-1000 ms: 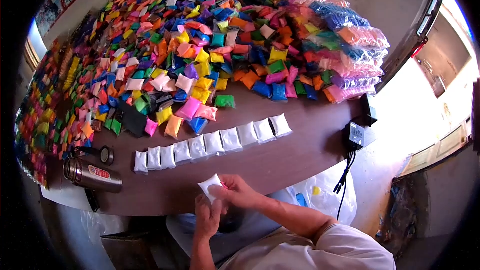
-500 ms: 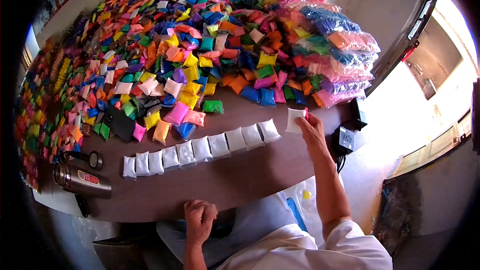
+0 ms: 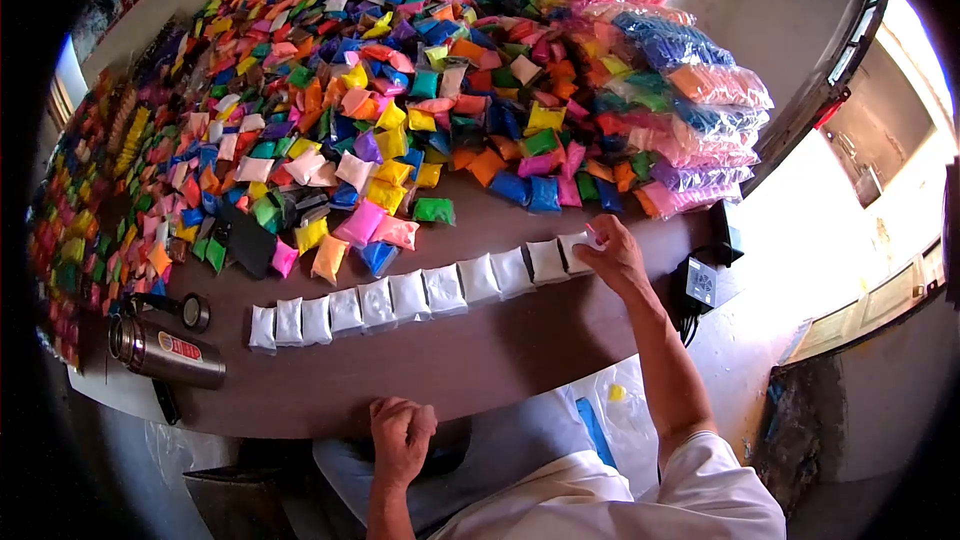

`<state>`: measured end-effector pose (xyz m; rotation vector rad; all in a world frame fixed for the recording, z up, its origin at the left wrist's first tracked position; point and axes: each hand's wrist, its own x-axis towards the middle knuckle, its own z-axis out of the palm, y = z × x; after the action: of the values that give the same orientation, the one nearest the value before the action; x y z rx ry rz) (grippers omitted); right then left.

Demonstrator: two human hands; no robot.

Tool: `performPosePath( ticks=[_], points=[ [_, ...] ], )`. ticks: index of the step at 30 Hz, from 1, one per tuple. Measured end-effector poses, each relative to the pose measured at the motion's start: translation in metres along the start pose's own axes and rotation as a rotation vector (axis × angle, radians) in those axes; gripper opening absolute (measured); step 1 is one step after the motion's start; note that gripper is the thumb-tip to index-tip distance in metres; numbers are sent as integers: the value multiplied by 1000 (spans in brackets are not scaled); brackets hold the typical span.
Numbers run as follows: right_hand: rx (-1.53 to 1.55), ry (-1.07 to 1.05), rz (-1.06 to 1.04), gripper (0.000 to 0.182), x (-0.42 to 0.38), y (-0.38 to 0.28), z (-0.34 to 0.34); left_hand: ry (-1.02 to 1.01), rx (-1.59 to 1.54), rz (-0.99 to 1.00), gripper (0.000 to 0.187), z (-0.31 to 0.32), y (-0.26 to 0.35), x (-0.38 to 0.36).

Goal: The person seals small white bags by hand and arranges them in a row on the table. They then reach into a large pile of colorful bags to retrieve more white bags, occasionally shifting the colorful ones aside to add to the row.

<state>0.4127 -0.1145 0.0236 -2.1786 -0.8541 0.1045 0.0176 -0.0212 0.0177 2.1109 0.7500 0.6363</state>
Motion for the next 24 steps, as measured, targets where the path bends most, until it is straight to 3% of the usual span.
performPosePath(
  ticks=[7,17,21,24],
  points=[
    [-65,-214,-14,41,0,-26,10,-8,-4,-15,33,0,-3,-1],
    [-214,-245,-127,35,5,-32,18,31,42,30,26,-2,4,0],
    [-69,-166,-210,27,-2,-57,32,66,34,71,26,-1,-3,-2],
    [42,-169,-243,23,-14,-89,55,-1,55,24,36,-1,-6,-3]
  ],
)
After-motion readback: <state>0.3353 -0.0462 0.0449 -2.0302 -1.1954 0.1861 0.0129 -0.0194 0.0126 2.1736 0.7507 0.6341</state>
